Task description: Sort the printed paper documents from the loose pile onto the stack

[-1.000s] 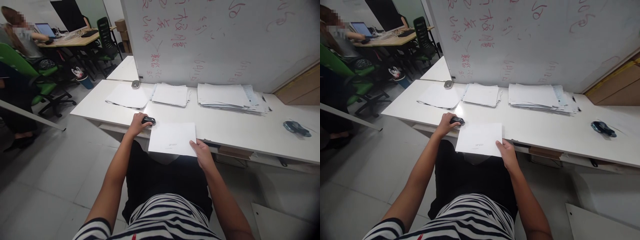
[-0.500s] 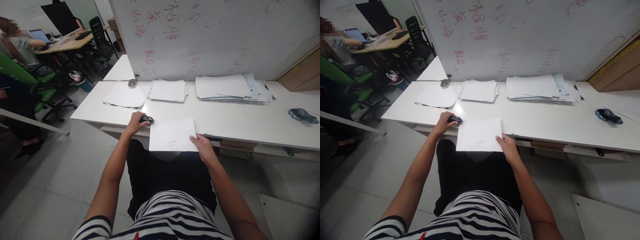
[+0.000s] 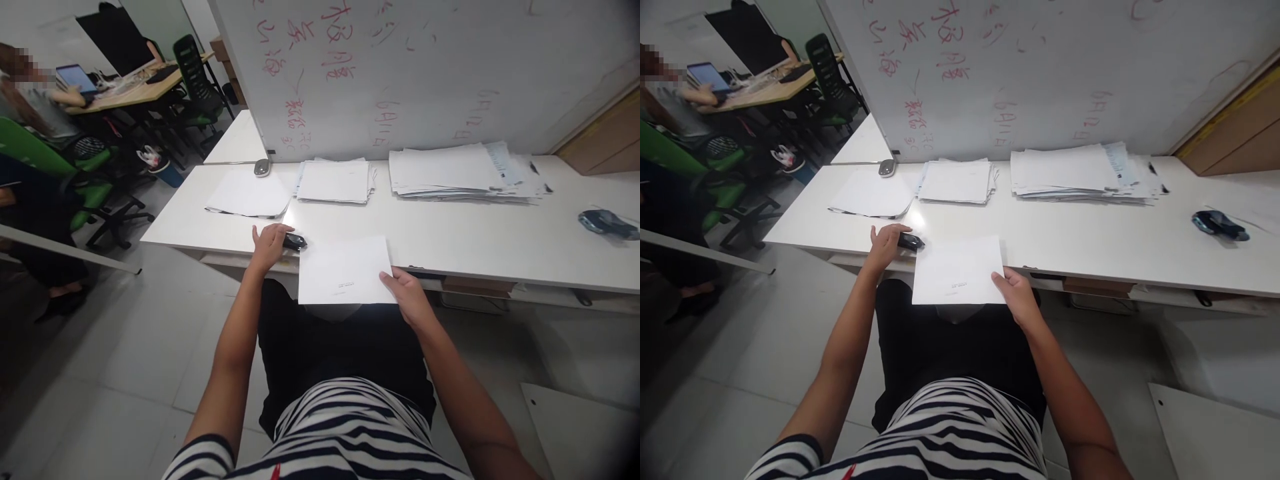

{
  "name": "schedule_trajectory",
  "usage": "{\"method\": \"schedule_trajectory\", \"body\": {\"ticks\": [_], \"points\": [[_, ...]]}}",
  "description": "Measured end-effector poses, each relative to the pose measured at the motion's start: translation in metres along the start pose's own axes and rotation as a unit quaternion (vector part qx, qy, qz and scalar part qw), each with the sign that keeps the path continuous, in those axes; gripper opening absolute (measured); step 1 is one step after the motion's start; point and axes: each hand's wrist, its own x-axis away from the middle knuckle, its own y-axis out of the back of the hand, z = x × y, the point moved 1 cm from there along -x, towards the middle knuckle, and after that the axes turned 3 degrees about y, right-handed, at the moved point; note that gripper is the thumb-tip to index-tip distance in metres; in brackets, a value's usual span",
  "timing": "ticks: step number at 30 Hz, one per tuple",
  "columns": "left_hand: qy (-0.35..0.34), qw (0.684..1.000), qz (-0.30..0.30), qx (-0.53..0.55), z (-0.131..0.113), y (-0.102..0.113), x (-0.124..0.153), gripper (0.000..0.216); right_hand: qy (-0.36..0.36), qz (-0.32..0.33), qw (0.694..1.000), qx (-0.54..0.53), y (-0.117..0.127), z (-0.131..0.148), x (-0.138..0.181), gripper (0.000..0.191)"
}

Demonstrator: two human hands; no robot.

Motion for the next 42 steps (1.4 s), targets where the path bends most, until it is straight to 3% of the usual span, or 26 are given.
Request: {"method": "schedule_trajectory", "body": {"ticks": [4,7,13,20,28,31,34,37,39,42], "points": [[0.035,0.997,-0.066,0.015,-0.014,-0.004,0.0,0.034,0.0,0.005,1.0,0.005,0.0,0.001,0.002,0.045],[0.02,0.993,-0.112,0.018,-0.03,-0.004,-0.007,0.036,-0.009,0.004,1.0,0.002,0.001,0.0,0.003,0.042],[-0.058,0.995,-0.028,-0.074,-0.053,-0.011,-0.044,0.04,-0.02,0.003,1.0,0.005,-0.001,0.0,0.007,0.043],[-0.009,0.976,0.016,-0.215,-0.041,-0.043,-0.054,0.045,-0.04,-0.015,0.999,0.012,-0.003,-0.009,0.01,0.037],[-0.027,0.975,0.019,-0.222,-0.036,-0.046,-0.059,0.043,-0.035,-0.003,0.999,-0.013,-0.005,-0.012,0.015,0.04],[0.007,0.988,0.016,-0.152,-0.032,-0.041,-0.064,0.045,-0.033,0.007,0.999,-0.016,-0.005,-0.013,0.015,0.043],[0.018,0.999,-0.03,0.012,-0.031,-0.026,-0.062,0.046,-0.03,0.016,0.999,-0.021,-0.006,-0.014,0.015,0.044],[-0.038,0.984,-0.127,0.118,-0.031,-0.011,-0.046,0.049,-0.026,0.023,0.999,-0.023,-0.006,-0.015,0.017,0.044],[-0.081,0.982,-0.146,0.09,-0.027,-0.008,-0.032,0.049,-0.026,0.022,0.999,-0.02,-0.006,-0.017,0.018,0.044],[-0.116,0.984,-0.131,-0.035,-0.016,-0.017,-0.016,0.049,-0.028,0.016,0.999,-0.011,-0.005,-0.023,0.019,0.044]]}}
